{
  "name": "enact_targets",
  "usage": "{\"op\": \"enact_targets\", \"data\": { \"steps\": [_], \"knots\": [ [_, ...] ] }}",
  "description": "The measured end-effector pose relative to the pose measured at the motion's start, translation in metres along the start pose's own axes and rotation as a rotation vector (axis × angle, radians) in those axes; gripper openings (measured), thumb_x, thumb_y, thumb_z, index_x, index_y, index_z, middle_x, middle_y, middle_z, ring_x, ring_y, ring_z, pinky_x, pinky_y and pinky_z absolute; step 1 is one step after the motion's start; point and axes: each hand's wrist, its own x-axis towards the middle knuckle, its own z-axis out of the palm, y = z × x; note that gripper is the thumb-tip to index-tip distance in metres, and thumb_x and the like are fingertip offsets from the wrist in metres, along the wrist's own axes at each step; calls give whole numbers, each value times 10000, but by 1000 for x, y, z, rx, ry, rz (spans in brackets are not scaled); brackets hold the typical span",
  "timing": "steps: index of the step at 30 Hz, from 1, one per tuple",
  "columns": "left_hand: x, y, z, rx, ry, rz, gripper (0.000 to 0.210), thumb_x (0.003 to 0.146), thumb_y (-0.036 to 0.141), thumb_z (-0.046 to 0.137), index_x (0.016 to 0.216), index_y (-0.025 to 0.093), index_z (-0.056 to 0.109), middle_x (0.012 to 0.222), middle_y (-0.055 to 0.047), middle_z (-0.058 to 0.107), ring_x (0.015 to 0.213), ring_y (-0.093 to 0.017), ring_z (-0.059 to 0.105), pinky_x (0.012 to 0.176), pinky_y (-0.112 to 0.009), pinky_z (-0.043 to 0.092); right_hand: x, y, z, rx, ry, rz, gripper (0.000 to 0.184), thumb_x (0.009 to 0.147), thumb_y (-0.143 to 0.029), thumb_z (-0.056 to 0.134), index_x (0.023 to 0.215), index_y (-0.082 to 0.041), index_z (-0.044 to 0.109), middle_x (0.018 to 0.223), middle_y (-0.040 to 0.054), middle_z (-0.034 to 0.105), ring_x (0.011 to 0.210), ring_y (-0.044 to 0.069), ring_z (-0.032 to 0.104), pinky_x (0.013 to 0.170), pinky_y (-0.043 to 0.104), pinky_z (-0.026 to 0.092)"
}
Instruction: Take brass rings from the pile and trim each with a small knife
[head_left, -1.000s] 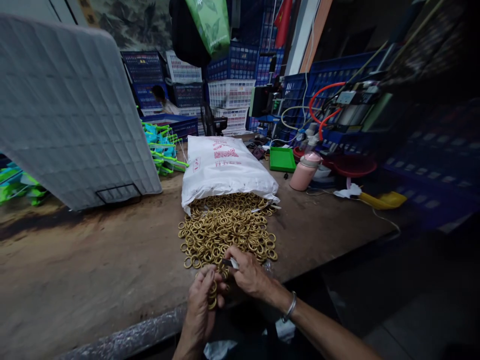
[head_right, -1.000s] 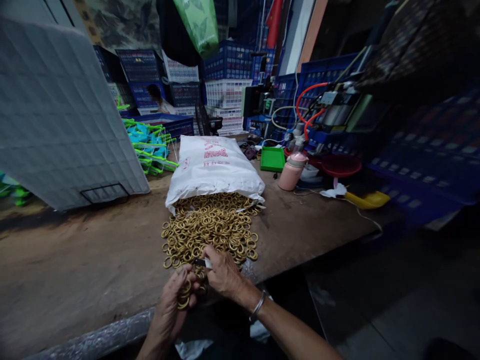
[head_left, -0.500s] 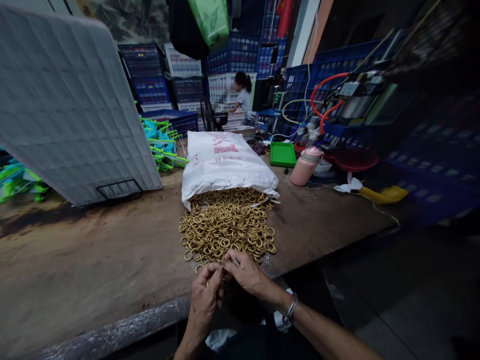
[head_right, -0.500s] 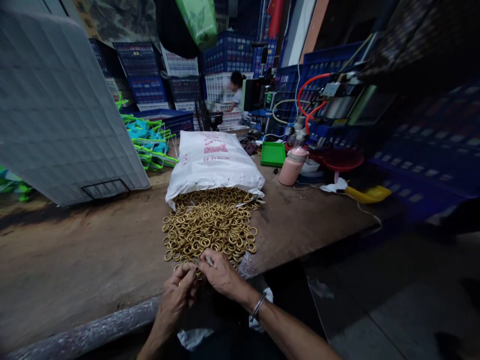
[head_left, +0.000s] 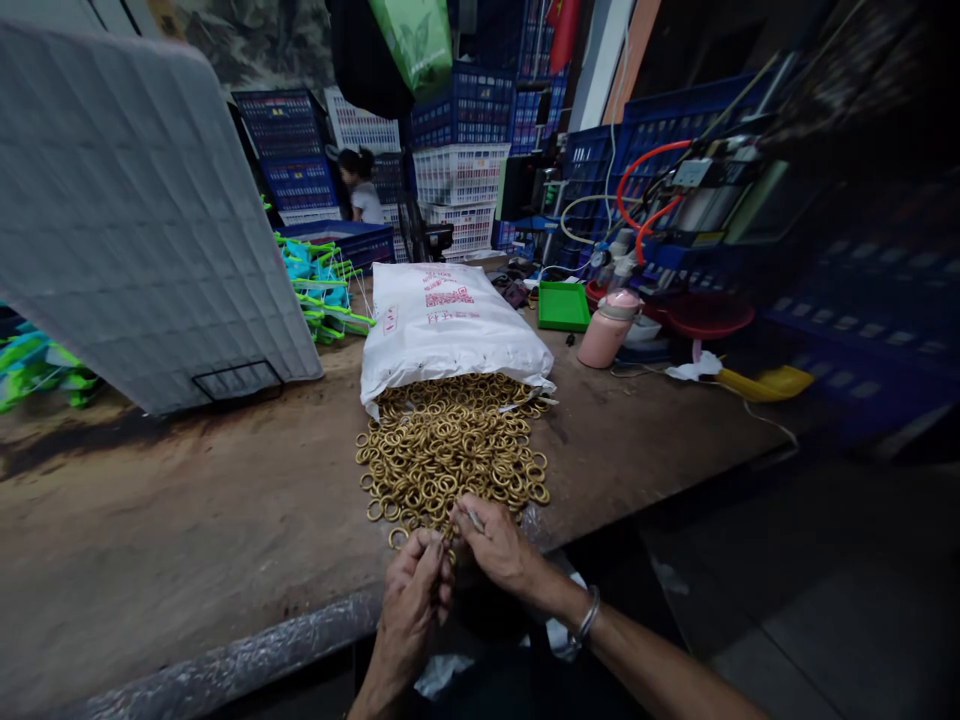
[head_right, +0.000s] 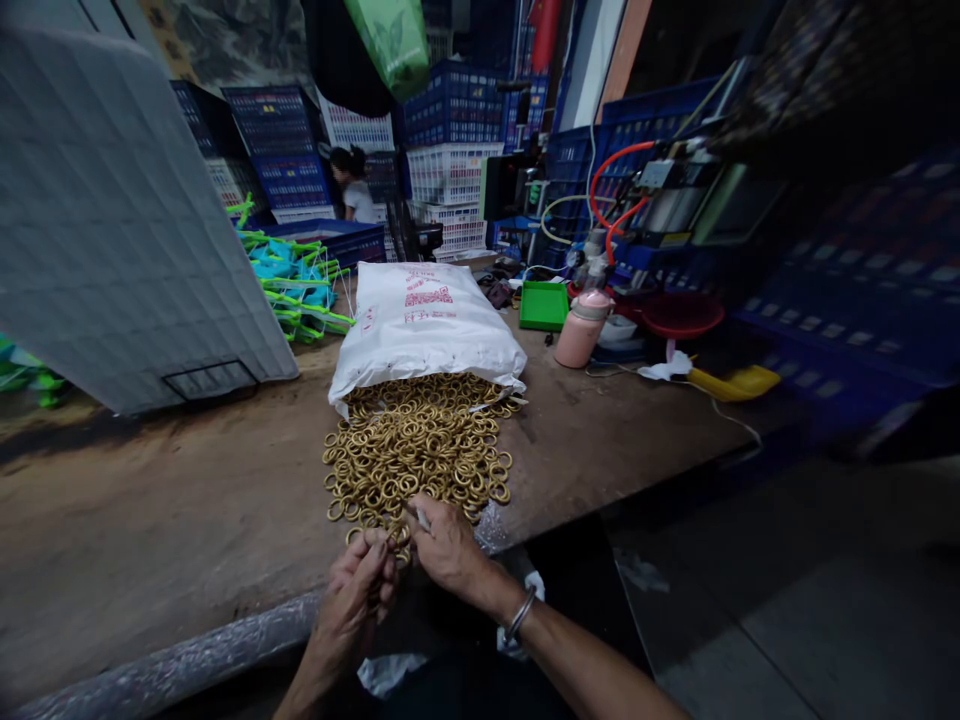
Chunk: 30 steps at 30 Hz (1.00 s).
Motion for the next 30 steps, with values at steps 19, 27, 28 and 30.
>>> {"op": "enact_targets", "data": {
  "steps": [19,27,28,30],
  "knots": [
    [-11,6,7,12,-9,32,292,693,445,591,712,175,482,466,85,443,339,-13,322,328,-118,219,4,6,-13,-696,-14,29,242,665,-48,374,840,-172,488,695,27,591,603,135,498,537,249,215],
    [-6,6,-2,-132,-62,-13,320,720,451,555,684,135,527,565,13,513,397,-43,364,312,-144,258,43,2,-17,-697,164,-110,291,713,-99,392,973,-183,492,842,48,598,729,150,518,622,241,276],
    [-6,6,-4,-126,-63,-8,313,725,441,554,683,131,535,560,8,519,398,-43,368,317,-144,261,49,1,-16,-703,164,-107,314,723,-112,395,1017,-185,480,876,54,599,752,155,523,634,243,283],
    [-6,8,-5,-134,-41,4,288,729,420,557,677,137,535,578,2,541,401,-43,382,324,-144,264,60,1,-13,-733,150,-68,336,747,-136,395,1072,-188,459,907,64,601,766,162,532,643,251,291]
  ]
}}
